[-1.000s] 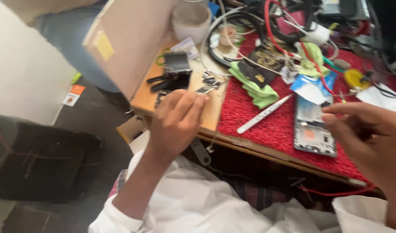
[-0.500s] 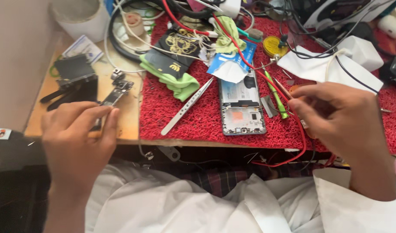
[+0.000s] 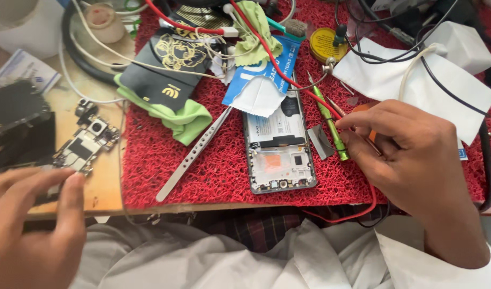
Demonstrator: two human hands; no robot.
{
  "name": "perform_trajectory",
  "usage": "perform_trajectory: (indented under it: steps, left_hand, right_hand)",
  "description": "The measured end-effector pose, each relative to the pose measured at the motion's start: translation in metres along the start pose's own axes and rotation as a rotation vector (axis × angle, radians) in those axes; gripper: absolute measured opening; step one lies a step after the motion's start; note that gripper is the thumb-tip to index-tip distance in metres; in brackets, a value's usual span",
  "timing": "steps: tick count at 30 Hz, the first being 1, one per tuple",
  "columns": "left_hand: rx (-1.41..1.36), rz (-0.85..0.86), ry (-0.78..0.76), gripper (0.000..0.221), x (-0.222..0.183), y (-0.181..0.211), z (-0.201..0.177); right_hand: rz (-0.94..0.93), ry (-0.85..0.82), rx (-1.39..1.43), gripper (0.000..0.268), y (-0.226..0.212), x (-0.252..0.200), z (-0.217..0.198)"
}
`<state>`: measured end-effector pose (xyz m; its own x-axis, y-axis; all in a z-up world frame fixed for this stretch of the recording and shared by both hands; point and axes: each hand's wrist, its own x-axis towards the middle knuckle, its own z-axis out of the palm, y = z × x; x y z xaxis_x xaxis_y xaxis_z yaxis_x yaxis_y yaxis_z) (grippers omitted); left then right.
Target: The person is repairing a disassembled smartphone. They use a metal spudger to pry and adjust components near the battery and bottom edge of the device.
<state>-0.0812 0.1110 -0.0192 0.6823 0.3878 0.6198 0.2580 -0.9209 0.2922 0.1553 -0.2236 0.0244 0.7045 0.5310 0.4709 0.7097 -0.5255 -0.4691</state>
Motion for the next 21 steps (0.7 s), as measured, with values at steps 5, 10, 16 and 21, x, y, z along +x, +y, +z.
perform_trajectory:
  steps: [5, 10, 16, 21]
  left_hand:
    - [-0.078, 0.105, 0.033, 0.039, -0.015, 0.095, 0.031]
    - [-0.192, 0.065, 0.009, 0.094, -0.012, 0.185, 0.073]
    - [-0.119, 0.012, 0.003, 0.101, 0.003, 0.208, 0.088]
    - [-0.128, -0.001, 0.022, 0.096, 0.003, 0.205, 0.087]
  right_hand:
    - [0.108, -0.004, 0.126, 0.015, 0.001, 0.001, -0.005]
    - [0.288, 0.047, 0.22, 0.02, 0.01, 0.0, -0.018]
    - [0.131, -0.098, -0.114, 0.031, 0.012, 0.009, -0.009]
    - [0.134, -0.093, -0.135, 0.026, 0.002, 0.018, -0.005]
